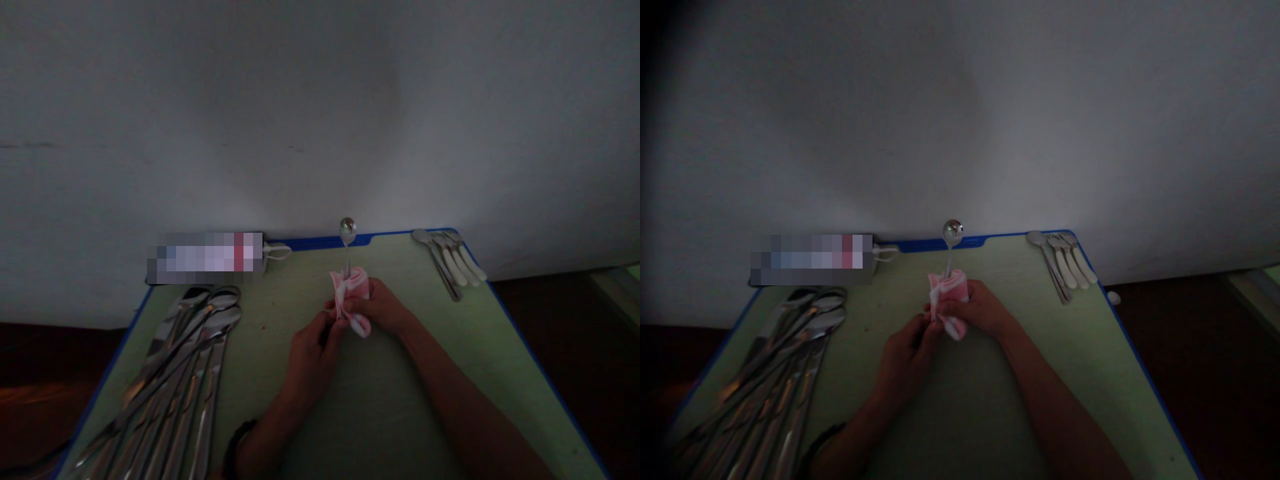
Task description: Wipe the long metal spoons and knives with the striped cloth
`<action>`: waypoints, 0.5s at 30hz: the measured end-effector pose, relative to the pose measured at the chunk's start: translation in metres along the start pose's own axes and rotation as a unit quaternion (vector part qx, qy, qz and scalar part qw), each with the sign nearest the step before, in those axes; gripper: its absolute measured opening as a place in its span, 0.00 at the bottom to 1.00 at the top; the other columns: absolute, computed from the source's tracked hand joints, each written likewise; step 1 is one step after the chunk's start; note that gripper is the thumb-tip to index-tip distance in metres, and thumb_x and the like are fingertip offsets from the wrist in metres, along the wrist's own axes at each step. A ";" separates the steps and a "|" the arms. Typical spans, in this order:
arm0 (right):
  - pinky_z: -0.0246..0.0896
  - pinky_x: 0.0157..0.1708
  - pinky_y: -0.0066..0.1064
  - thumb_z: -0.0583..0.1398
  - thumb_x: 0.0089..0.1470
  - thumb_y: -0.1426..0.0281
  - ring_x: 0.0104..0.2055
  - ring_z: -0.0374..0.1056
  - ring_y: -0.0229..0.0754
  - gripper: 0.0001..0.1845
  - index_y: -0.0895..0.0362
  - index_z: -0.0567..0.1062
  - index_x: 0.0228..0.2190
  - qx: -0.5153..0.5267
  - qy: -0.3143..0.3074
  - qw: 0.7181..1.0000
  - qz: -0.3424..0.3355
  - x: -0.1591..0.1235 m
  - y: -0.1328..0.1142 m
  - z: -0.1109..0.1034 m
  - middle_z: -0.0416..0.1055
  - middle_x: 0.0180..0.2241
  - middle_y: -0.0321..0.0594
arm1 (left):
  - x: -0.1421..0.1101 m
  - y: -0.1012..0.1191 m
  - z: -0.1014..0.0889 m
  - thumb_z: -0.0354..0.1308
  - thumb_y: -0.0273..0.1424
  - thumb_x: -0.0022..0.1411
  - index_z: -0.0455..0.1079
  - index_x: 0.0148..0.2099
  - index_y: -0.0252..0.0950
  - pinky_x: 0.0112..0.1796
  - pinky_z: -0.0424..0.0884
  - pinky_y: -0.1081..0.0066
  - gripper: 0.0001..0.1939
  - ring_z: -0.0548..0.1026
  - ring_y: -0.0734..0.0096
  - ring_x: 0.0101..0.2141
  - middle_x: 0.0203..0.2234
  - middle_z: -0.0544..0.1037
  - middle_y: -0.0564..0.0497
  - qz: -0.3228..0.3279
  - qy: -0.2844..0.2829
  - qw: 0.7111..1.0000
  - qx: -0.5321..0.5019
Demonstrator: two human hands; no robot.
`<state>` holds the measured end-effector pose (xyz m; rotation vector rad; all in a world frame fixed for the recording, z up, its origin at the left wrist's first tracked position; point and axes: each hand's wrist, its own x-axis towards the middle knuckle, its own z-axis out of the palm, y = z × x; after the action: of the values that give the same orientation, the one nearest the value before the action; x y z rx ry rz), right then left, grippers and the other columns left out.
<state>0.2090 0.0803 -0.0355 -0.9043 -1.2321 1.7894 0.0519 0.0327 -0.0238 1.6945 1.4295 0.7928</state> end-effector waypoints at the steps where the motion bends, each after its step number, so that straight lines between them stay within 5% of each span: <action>1: 0.65 0.34 0.31 0.63 0.44 0.64 0.29 0.70 0.38 0.13 0.60 0.76 0.31 -0.004 0.003 1.000 -0.002 0.000 0.000 0.000 0.75 0.27 0.40 | 0.000 0.001 0.000 0.49 0.37 0.61 0.68 0.32 0.33 0.24 0.62 0.76 0.13 0.69 0.73 0.22 0.22 0.74 0.53 0.002 0.001 1.000 -0.003; 11: 0.64 0.26 0.27 0.60 0.49 0.59 0.24 0.69 0.37 0.15 0.61 0.75 0.28 0.014 0.051 0.999 -0.009 0.000 -0.001 0.002 0.74 0.24 0.40 | -0.003 0.000 0.000 0.45 0.42 0.64 0.64 0.19 0.34 0.19 0.58 0.77 0.25 0.62 0.77 0.13 0.09 0.61 0.57 -0.054 -0.036 0.996 -0.067; 15: 0.63 0.23 0.25 0.58 0.50 0.58 0.22 0.68 0.36 0.18 0.62 0.76 0.29 0.009 0.049 0.999 -0.012 -0.001 -0.004 0.006 0.74 0.24 0.41 | -0.003 -0.002 0.002 0.43 0.42 0.65 0.69 0.24 0.33 0.19 0.59 0.77 0.25 0.65 0.76 0.15 0.12 0.67 0.55 -0.053 -0.062 0.991 -0.104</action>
<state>0.2051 0.0774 -0.0302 -0.9512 -1.1593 1.7139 0.0520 0.0299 -0.0262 1.4717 1.2935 0.7378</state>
